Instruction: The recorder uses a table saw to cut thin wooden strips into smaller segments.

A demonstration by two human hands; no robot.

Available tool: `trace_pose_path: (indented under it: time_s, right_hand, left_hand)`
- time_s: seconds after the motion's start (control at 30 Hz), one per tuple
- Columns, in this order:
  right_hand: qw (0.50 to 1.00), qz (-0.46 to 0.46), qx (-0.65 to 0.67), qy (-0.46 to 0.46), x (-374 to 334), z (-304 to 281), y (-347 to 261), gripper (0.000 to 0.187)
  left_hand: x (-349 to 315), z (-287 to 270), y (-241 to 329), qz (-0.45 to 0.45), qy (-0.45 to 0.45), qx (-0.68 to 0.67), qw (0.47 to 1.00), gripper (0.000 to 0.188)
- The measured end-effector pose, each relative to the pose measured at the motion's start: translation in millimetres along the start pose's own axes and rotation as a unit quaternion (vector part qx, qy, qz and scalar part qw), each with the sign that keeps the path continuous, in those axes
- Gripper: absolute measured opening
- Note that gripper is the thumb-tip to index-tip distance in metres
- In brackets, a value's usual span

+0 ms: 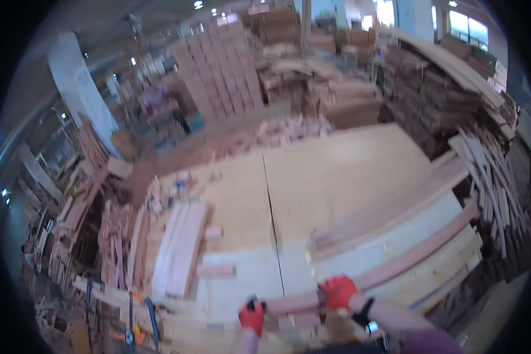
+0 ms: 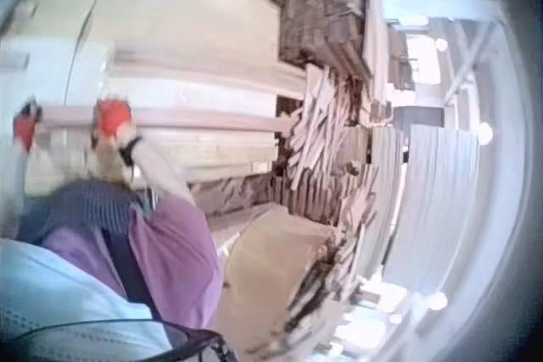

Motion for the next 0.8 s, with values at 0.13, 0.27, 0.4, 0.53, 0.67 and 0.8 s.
trace_pose_path:
  time_s: [0.13,0.27,0.4,0.53,0.67,0.8]
  right_hand:
    - [0.991,0.013,0.093,0.091,10,31,70,0.066]
    - [0.975,0.192,0.105,-0.025,-50,52,111,0.060]
    - [0.976,0.190,0.104,-0.019,-85,53,88,0.055]
    - [0.969,0.206,0.115,-0.074,-77,56,94,0.054]
    - [0.966,0.188,0.155,-0.086,-82,65,98,0.067]
    - [0.973,0.192,0.080,-0.096,-91,52,81,0.093]
  left_hand:
    - [62,-5,-27,0.088,0.027,0.284,0.954,0.072]
    - [39,-33,-11,-0.027,-0.001,0.170,0.985,0.060]
    - [21,-47,-24,-0.036,-0.005,0.203,0.979,0.053]
    - [27,-37,-34,-0.036,-0.034,0.192,0.980,0.051]
    - [18,-14,-17,-0.048,-0.082,0.133,0.986,0.049]
    - [11,13,-20,-0.002,-0.131,0.146,0.981,0.052]
Point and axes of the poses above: each hand's wrist, its own x-axis towards the middle knuckle, its own z-axis out of the palm, y = z × x, the point moved 7 cm from there along x, towards the middle knuckle, and after that the axes turned 12 degrees about -z, right-handed, at the moved point
